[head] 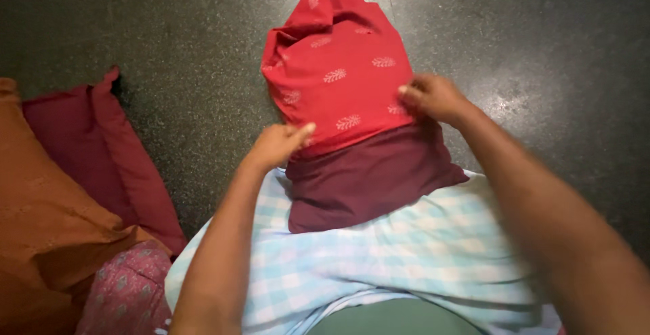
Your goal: The person sits on the floor and folds a red patterned pillowcase over a maroon pillow. They repeatedly fold the fabric over the pillow, smooth it out, and adjust the edges to create a neat rectangular bundle.
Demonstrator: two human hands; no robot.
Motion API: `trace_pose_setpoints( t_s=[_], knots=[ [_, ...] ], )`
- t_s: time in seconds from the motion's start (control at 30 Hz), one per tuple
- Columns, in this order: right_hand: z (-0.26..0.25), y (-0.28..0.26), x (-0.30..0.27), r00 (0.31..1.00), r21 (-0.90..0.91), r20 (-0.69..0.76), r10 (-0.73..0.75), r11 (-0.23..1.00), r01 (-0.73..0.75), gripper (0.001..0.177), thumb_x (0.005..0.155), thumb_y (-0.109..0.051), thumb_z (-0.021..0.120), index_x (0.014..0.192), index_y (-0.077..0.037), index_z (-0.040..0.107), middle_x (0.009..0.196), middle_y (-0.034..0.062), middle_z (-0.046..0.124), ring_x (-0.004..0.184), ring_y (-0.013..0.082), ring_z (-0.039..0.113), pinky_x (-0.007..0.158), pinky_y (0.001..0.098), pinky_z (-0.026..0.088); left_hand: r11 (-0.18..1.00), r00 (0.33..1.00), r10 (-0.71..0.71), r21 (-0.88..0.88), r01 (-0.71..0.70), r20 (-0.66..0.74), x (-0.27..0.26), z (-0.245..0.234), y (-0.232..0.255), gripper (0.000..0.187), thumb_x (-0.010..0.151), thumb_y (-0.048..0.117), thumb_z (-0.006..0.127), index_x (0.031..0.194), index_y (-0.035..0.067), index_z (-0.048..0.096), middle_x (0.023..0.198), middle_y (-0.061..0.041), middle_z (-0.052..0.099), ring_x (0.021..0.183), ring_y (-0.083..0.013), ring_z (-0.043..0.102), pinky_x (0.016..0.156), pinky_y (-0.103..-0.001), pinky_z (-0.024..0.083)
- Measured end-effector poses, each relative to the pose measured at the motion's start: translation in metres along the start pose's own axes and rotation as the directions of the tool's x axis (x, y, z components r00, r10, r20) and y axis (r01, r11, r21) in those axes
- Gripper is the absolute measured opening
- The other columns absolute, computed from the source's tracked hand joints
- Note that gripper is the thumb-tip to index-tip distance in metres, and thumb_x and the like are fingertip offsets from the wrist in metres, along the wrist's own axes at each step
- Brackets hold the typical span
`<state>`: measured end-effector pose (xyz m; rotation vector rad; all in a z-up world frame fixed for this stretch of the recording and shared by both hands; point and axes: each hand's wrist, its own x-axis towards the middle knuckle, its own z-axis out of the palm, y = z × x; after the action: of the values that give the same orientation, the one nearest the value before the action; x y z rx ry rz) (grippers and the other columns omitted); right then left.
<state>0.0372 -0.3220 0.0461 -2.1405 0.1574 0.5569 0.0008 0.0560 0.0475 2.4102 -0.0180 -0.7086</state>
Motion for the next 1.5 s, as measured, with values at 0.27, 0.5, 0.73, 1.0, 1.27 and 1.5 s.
trace_pose_setpoints(
  t_s=[0.27, 0.5, 0.73, 1.0, 1.27, 1.5],
  knots=[
    [0.018, 0.027, 0.023, 0.986, 0.414, 0.122, 0.110, 0.898, -0.152, 0.073, 0.100, -0.058, 0.053, 0.147, -0.001, 0.055, 0.131, 0.0099, 0.069, 0.115, 0.0190, 0.065, 0.101, 0.0377, 0.051, 0.945, 0.898, -0.276, -0.265, 0.190, -0.341, 0.056, 0.046, -0.010, 0.109, 0.079, 0.076, 0.064, 0.156, 0.005, 0.037, 0.144, -0.031, 0.055, 0.133, -0.0455, 0.054, 0.111, -0.048, 0.043],
    [0.016, -0.012, 0.002, 0.956, 0.470, 0.286, 0.063, 0.860, -0.197, 0.081, 0.090, -0.061, 0.057, 0.150, -0.008, 0.045, 0.144, 0.0125, 0.062, 0.126, 0.0221, 0.063, 0.106, 0.0412, 0.052, 0.891, 0.908, -0.338, -0.394, 0.225, -0.247, 0.060, 0.055, -0.007, 0.120, 0.076, 0.078, 0.066, 0.162, 0.006, 0.024, 0.152, -0.030, 0.047, 0.140, -0.0443, 0.047, 0.115, -0.046, 0.039],
    [0.010, -0.012, -0.018, 0.870, 0.173, 0.421, 0.258, 0.918, -0.356, 0.084, 0.085, -0.066, 0.058, 0.154, -0.020, 0.049, 0.150, 0.0085, 0.060, 0.130, 0.0233, 0.060, 0.104, 0.0420, 0.048, 0.810, 0.982, -0.171, -0.579, 0.091, -0.085, 0.023, 0.054, -0.011, 0.112, 0.080, 0.069, 0.068, 0.160, 0.004, 0.024, 0.157, -0.020, 0.043, 0.143, -0.0310, 0.045, 0.115, -0.041, 0.037],
    [0.001, -0.052, -0.023, 0.953, 0.346, 0.245, 0.176, 0.902, -0.256, 0.078, 0.085, -0.053, 0.065, 0.150, -0.014, 0.049, 0.137, 0.0162, 0.066, 0.117, 0.0294, 0.067, 0.097, 0.0456, 0.054, 0.693, 0.981, -0.051, -0.713, -0.101, -0.189, 0.010, 0.027, 0.014, 0.078, 0.086, 0.053, 0.071, 0.141, 0.000, 0.057, 0.134, -0.016, 0.067, 0.121, -0.0265, 0.064, 0.103, -0.042, 0.051],
    [0.005, -0.060, -0.091, 0.871, 0.285, 0.419, 0.257, 0.874, -0.395, 0.068, 0.091, -0.050, 0.060, 0.138, 0.000, 0.061, 0.131, 0.0177, 0.072, 0.112, 0.0245, 0.072, 0.096, 0.0410, 0.057, 0.713, 0.967, 0.003, -0.679, 0.176, 0.255, -0.053, -0.008, 0.003, 0.067, 0.089, 0.049, 0.065, 0.140, 0.008, 0.057, 0.130, -0.009, 0.070, 0.112, -0.0217, 0.069, 0.096, -0.041, 0.057],
    [0.020, -0.068, -0.085, 0.878, -0.077, 0.374, 0.300, 0.953, -0.293, 0.071, 0.091, -0.053, 0.063, 0.140, -0.001, 0.060, 0.135, 0.0116, 0.068, 0.123, 0.0223, 0.065, 0.107, 0.0376, 0.047, 0.941, 0.996, -0.084, 0.326, 0.087, -0.024, -0.054, -0.018, 0.012, 0.041, 0.098, 0.046, 0.060, 0.115, 0.012, 0.073, 0.119, -0.020, 0.072, 0.113, -0.0375, 0.067, 0.098, -0.048, 0.052]
  ],
)
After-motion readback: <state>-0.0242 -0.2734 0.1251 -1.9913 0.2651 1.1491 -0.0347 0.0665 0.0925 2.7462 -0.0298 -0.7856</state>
